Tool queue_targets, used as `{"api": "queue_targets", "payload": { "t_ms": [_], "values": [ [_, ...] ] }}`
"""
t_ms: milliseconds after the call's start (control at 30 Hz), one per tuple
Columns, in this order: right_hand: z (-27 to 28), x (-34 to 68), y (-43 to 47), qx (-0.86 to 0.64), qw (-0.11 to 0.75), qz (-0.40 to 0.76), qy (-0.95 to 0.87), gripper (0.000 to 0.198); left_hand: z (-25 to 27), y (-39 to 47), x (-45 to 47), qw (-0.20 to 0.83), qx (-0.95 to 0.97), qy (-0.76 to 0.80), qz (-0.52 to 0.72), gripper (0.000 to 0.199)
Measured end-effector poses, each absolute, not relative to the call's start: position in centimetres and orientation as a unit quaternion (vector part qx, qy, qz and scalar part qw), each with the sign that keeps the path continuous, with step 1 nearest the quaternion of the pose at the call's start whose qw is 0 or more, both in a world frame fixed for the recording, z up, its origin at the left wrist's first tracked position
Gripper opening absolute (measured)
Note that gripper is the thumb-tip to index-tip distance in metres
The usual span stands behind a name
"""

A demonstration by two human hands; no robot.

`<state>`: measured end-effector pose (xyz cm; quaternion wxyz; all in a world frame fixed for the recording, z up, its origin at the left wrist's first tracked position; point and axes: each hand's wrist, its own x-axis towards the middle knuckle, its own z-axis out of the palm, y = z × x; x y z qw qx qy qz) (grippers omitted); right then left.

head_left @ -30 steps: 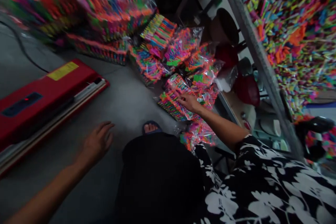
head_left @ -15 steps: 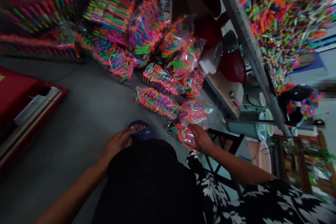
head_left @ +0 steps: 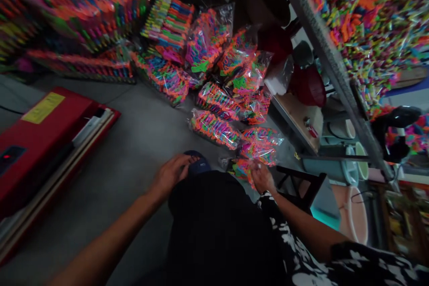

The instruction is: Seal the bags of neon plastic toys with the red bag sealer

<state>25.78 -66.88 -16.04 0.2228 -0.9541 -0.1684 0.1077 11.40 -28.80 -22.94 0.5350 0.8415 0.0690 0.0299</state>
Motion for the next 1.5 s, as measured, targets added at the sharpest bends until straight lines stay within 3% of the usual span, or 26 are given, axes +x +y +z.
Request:
{"api": "queue_targets", "payload": {
  "t_ms": [167, 333, 400, 467, 567, 633, 900, 1033, 1133, 1267, 1500],
  "values": [
    [-7.3, 25.6, -65.3, -0.942, 0.242, 0.085, -0.216, 0.016, -20.5, -30.1, 13.5, 0.614, 0.789, -0.019, -0.004, 0.050],
    [-2.0, 27.0, -56.6, -0.885, 0.311, 0.065, -0.340, 0.017, -15.7, -27.6, 14.7, 0.669, 0.742, 0.008, 0.037, 0.108],
    [-1.4, 27.7, -52.2, -0.854, 0.345, 0.088, -0.380, 0.020, -13.1, -25.1, 14.4, 0.686, 0.721, 0.058, 0.077, 0.118],
    [-1.5, 28.3, -47.9, -0.824, 0.369, 0.127, -0.411, 0.026, -10.6, -22.2, 13.5, 0.684, 0.717, 0.079, 0.109, 0.097],
    [-2.6, 29.0, -42.1, -0.769, 0.382, 0.215, -0.465, 0.032, -8.0, -18.0, 10.9, 0.674, 0.715, 0.107, 0.148, 0.037],
    [-3.9, 29.3, -38.8, -0.727, 0.388, 0.278, -0.493, 0.036, -7.3, -16.1, 8.4, 0.672, 0.708, 0.141, 0.167, 0.024],
    [-14.2, 26.2, -27.3, -0.590, 0.448, 0.537, -0.404, 0.032, -12.4, -18.9, -2.6, 0.702, 0.443, 0.466, 0.307, 0.039],
    [-18.8, 22.2, -23.5, -0.518, 0.425, 0.675, -0.309, 0.038, -16.5, -21.6, -5.8, 0.674, 0.272, 0.576, 0.374, 0.050],
    [-21.6, 20.1, -21.6, -0.505, 0.399, 0.695, -0.320, 0.041, -18.8, -22.4, -6.8, 0.635, 0.195, 0.614, 0.425, 0.056],
    [-25.0, 18.4, -19.1, -0.516, 0.429, 0.667, -0.324, 0.046, -21.0, -21.8, -6.8, 0.585, 0.121, 0.643, 0.479, 0.059],
    [-27.1, 16.4, -16.3, -0.544, 0.492, 0.678, -0.050, 0.024, -23.5, -18.4, -5.6, 0.497, 0.026, 0.653, 0.571, 0.044]
  ]
}}
